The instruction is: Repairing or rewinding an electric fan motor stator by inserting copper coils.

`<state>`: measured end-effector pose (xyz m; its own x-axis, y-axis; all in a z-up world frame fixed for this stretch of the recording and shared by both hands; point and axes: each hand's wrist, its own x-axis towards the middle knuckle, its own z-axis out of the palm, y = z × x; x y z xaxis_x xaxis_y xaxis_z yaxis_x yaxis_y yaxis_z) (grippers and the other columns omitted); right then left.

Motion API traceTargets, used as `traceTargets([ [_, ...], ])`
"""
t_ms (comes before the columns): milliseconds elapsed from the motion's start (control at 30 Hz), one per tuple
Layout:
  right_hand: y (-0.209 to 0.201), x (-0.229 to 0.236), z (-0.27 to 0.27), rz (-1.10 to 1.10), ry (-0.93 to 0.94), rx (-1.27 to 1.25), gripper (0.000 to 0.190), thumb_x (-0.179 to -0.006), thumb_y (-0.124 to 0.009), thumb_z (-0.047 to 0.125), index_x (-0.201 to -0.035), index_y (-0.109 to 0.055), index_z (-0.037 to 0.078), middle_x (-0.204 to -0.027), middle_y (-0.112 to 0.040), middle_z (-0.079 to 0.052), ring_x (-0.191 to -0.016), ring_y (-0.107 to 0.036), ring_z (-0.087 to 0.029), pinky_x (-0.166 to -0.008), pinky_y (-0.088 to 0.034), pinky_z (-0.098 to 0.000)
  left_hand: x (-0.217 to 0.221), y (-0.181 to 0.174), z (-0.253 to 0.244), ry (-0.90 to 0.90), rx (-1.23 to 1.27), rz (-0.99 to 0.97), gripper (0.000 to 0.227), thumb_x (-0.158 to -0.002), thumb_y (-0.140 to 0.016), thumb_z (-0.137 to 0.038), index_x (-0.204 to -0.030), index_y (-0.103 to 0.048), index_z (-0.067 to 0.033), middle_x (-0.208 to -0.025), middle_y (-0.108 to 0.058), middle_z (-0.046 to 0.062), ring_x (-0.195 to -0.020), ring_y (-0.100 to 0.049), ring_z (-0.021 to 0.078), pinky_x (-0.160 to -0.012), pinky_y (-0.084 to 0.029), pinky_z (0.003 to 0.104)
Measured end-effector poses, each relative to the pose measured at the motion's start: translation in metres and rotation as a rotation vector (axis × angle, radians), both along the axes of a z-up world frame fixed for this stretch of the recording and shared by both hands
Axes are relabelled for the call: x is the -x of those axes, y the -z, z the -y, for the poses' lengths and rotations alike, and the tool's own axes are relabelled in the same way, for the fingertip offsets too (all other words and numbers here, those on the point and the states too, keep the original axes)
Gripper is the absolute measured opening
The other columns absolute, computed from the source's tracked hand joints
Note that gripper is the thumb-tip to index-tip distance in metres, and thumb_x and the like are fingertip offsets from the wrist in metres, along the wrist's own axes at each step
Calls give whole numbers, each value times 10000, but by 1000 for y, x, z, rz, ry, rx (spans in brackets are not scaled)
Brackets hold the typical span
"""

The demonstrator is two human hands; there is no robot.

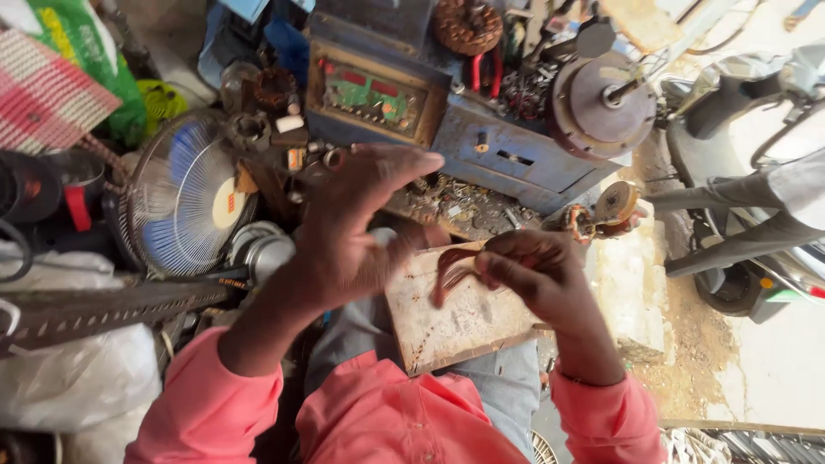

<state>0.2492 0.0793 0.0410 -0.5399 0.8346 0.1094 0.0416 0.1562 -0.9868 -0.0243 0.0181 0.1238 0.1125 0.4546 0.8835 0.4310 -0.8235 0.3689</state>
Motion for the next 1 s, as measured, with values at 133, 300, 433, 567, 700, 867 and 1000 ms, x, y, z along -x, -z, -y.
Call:
traceTargets([
  [133, 11, 4, 3, -5, 83, 19, 112, -928, -761, 69, -935, -751, -43, -778, -718, -59, -701, -658, -107, -620, -532, -260, -26, 43, -11, 253, 83, -71, 732, -742, -809, -275, -1348, -511, 9, -1224, -626, 215, -1002, -663, 387, -828, -529, 460],
  [300, -6, 19, 13, -121, -41, 173, 209, -930, -772, 171, -981, -741, -29, -855, -732, -55, -744, -707, -119, -663, -594, -280, -35, 75, -13, 127, 468, -148, 424, -841, -726, 3, -1253, -675, -80, -953, -738, 133, -832, -744, 307, -692, -580, 380],
  [433, -21, 10, 15, -172, -119, 157, 259, -965, -770, 231, -1063, -717, -3, -915, -723, -35, -856, -696, -104, -782, -602, -289, -33, 54, -8, 154, 384, -185, 371, -835, -728, -3, -1201, -694, -55, -962, -733, 152, -841, -751, 302, -682, -593, 354],
  [567, -37, -1, 14, -17, -239, -169, 259, -1030, -722, 257, -1123, -718, 16, -1021, -737, -41, -954, -693, -129, -867, -566, -316, -34, 43, 0, 129, 347, -174, 258, -836, -743, -27, -1091, -723, -63, -974, -754, 122, -866, -770, 259, -728, -606, 327],
  [700, -49, -9, 13, 117, -269, -440, 179, -1052, -685, 226, -1100, -698, 54, -998, -728, -59, -941, -716, -192, -855, -564, -339, -32, 30, 13, 25, 467, -186, 223, -817, -730, -26, -1034, -757, -63, -929, -774, 106, -807, -798, 189, -688, -617, 287],
  [867, -63, -8, 17, 160, -236, -634, 112, -1084, -636, 177, -1114, -644, 70, -1034, -695, -60, -1007, -672, -270, -885, -535, -377, -23, 44, 16, 64, 567, -186, 162, -841, -726, -64, -998, -765, -79, -878, -795, 70, -786, -803, 126, -683, -629, 254],
  [1000, -63, -6, 19, 169, -268, -680, 118, -1099, -603, 182, -1151, -630, 79, -1087, -667, -57, -1024, -653, -270, -886, -530, -378, -15, 84, 15, 74, 552, -71, 134, -875, -732, -94, -1007, -747, -83, -839, -774, 63, -738, -768, 109, -669, -614, 236],
])
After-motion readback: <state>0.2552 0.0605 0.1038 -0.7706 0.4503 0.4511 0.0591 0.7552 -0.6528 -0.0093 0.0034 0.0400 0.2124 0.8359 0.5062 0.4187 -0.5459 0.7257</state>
